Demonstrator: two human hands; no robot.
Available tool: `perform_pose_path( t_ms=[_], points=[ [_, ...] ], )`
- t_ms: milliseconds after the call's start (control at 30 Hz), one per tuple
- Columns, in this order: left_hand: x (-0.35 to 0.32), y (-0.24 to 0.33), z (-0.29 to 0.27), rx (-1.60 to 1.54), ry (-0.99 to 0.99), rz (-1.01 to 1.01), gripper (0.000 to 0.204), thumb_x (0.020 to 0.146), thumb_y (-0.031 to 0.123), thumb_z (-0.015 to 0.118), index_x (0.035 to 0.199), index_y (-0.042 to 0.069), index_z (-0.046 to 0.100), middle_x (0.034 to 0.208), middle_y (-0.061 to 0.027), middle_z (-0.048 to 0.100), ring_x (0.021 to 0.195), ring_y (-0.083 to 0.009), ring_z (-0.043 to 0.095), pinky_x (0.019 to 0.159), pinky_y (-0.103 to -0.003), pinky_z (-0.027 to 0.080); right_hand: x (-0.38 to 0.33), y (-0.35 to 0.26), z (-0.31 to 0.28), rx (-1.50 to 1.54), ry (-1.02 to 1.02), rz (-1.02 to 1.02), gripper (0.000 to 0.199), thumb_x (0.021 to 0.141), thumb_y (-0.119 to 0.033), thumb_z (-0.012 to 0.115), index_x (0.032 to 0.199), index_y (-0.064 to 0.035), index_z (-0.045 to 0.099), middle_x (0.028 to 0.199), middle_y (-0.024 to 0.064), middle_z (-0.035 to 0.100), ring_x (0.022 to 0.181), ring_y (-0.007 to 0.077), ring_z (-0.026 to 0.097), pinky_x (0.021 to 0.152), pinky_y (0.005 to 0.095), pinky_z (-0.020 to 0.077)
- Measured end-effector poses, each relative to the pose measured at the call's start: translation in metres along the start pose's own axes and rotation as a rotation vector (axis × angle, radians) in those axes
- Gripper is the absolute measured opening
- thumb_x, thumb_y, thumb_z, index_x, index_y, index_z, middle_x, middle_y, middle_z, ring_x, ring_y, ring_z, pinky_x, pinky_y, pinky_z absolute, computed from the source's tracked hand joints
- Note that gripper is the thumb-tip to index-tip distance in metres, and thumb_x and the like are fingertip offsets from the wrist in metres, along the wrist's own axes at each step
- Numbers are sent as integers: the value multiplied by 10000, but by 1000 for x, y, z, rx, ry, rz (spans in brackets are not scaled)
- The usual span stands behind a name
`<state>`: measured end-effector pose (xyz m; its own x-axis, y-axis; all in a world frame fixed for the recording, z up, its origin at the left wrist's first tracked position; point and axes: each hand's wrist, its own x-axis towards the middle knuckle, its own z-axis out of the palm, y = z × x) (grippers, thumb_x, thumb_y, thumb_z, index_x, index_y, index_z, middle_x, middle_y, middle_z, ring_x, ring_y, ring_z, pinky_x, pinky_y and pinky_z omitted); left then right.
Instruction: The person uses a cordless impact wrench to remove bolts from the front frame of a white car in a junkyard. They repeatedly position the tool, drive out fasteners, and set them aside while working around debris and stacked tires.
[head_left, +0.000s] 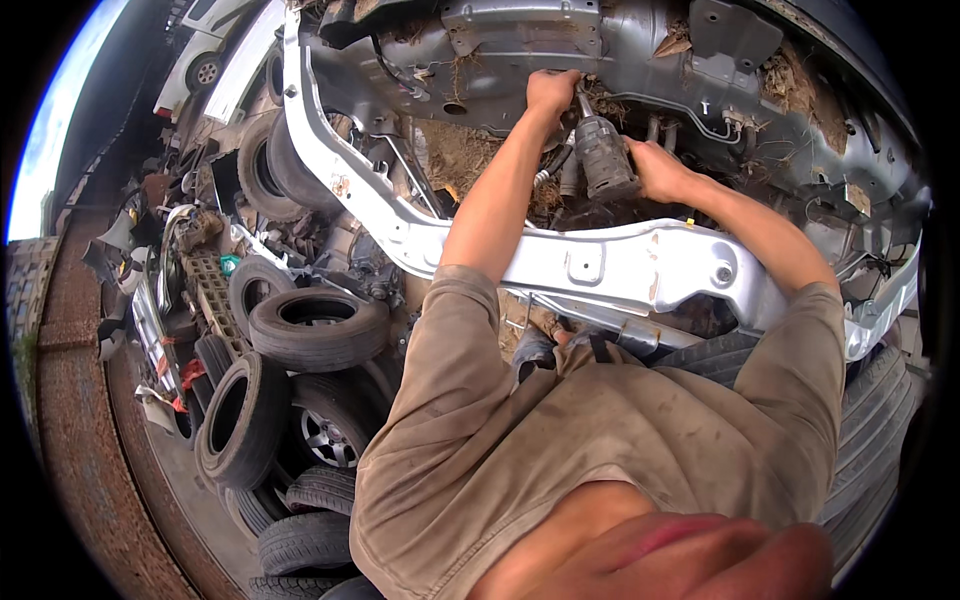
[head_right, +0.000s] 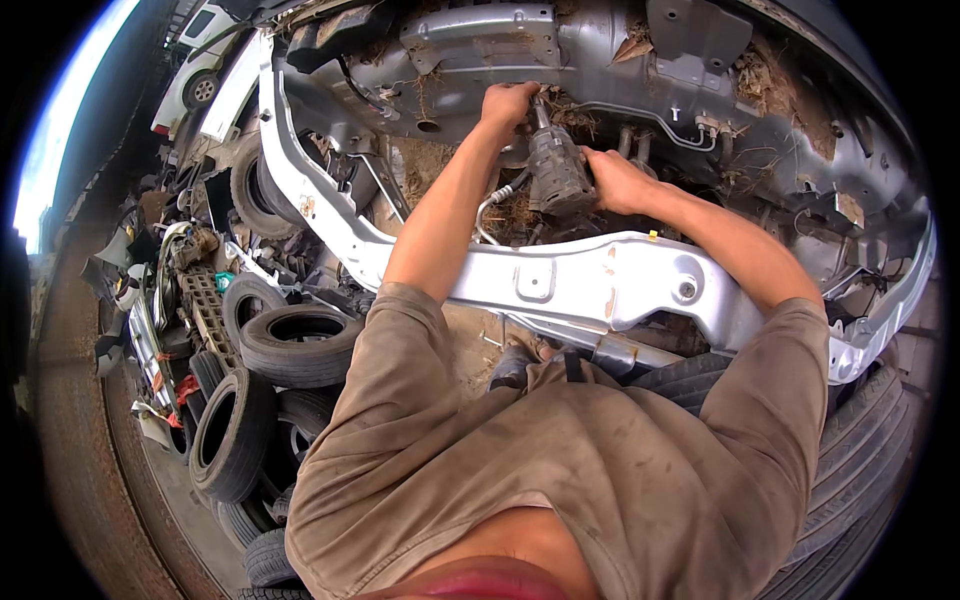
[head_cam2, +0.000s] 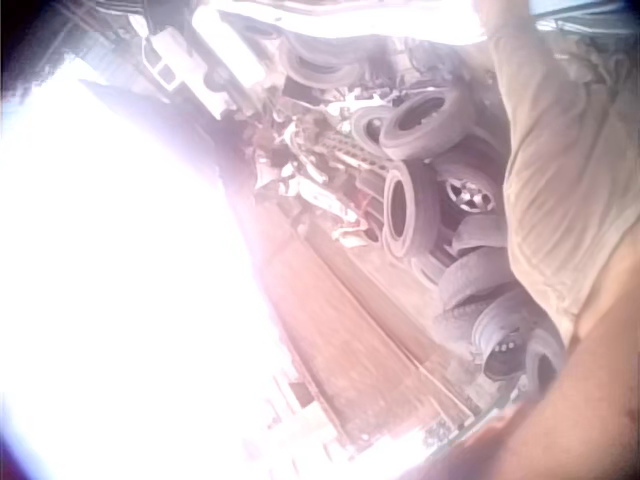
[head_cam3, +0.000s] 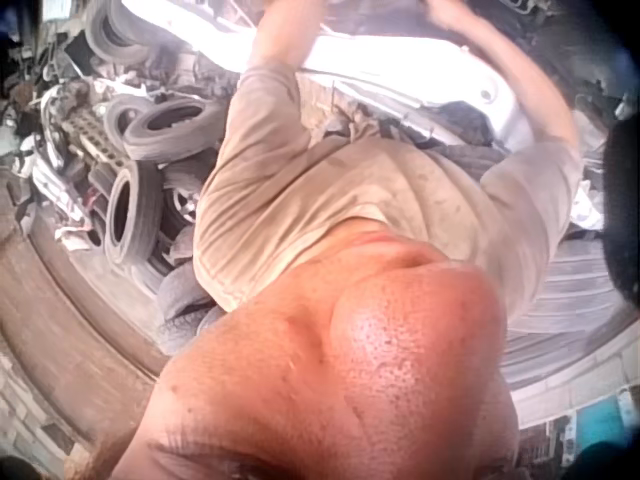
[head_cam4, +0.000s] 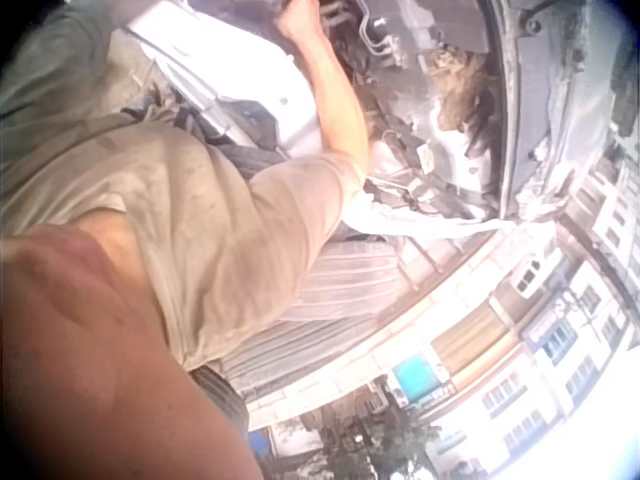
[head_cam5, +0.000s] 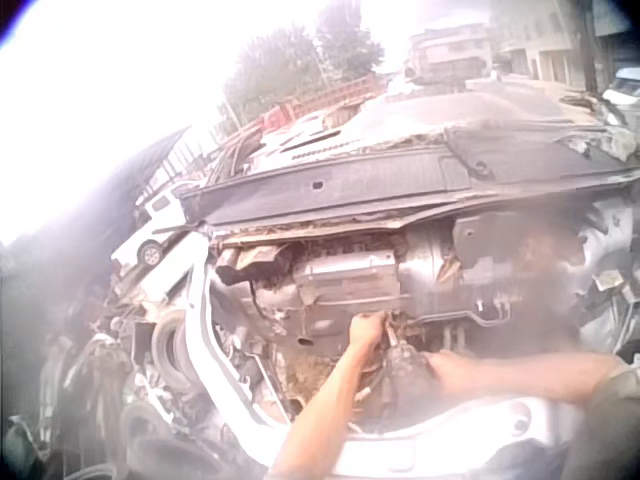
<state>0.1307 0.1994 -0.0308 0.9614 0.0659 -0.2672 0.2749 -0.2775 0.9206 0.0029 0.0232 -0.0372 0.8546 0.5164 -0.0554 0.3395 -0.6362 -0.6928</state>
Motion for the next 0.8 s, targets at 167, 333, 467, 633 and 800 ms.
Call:
perform_pose_path(
  t_ms=[167, 333, 467, 633, 800],
  points=[
    [-18, 27, -22, -397, -367, -290, 243, 910, 292, 425, 749, 110, 408, 535, 12, 364, 404, -98, 255, 426, -279, 291, -13, -27, -29, 13, 10, -60, 682, 599, -84, 783, 1186, 53, 463, 1030, 246, 620, 1003, 387, 583, 850, 396, 474],
    [-18, 36, -32, -742, -670, -196, 236, 909, 282, 418, 739, 117, 424, 519, 13, 294, 428, -113, 264, 478, -276, 293, -29, -23, -46, 112, 97, -137, 688, 616, -94, 771, 1217, 39, 462, 1060, 230, 619, 1028, 370, 580, 866, 393, 465],
    [-18, 35, -44, -848, -583, -120, 149, 849, 214, 400, 766, 96, 435, 574, -12, 330, 495, -127, 296, 501, -280, 291, -59, -33, -61, 243, 240, -230, 654, 641, -69, 746, 1225, 12, 463, 1132, 189, 588, 1050, 284, 569, 928, 350, 428],
    [-13, 28, -41, -961, -284, -136, 206, 874, 240, 371, 799, 64, 445, 683, -85, 427, 594, -186, 356, 546, -315, 348, -112, -2, -81, 244, 373, 6, 538, 734, -173, 752, 1188, -6, 515, 1053, 101, 608, 977, 203, 559, 923, 329, 423],
    [10, 6, -47, -861, -405, -164, 236, 913, 236, 378, 831, 48, 494, 675, -53, 425, 555, -167, 331, 527, -300, 326, -152, 38, -93, 732, 621, -54, 537, 776, -202, 724, 1245, -35, 523, 844, 19, 571, 782, 115, 542, 763, 265, 445]
  ],
)
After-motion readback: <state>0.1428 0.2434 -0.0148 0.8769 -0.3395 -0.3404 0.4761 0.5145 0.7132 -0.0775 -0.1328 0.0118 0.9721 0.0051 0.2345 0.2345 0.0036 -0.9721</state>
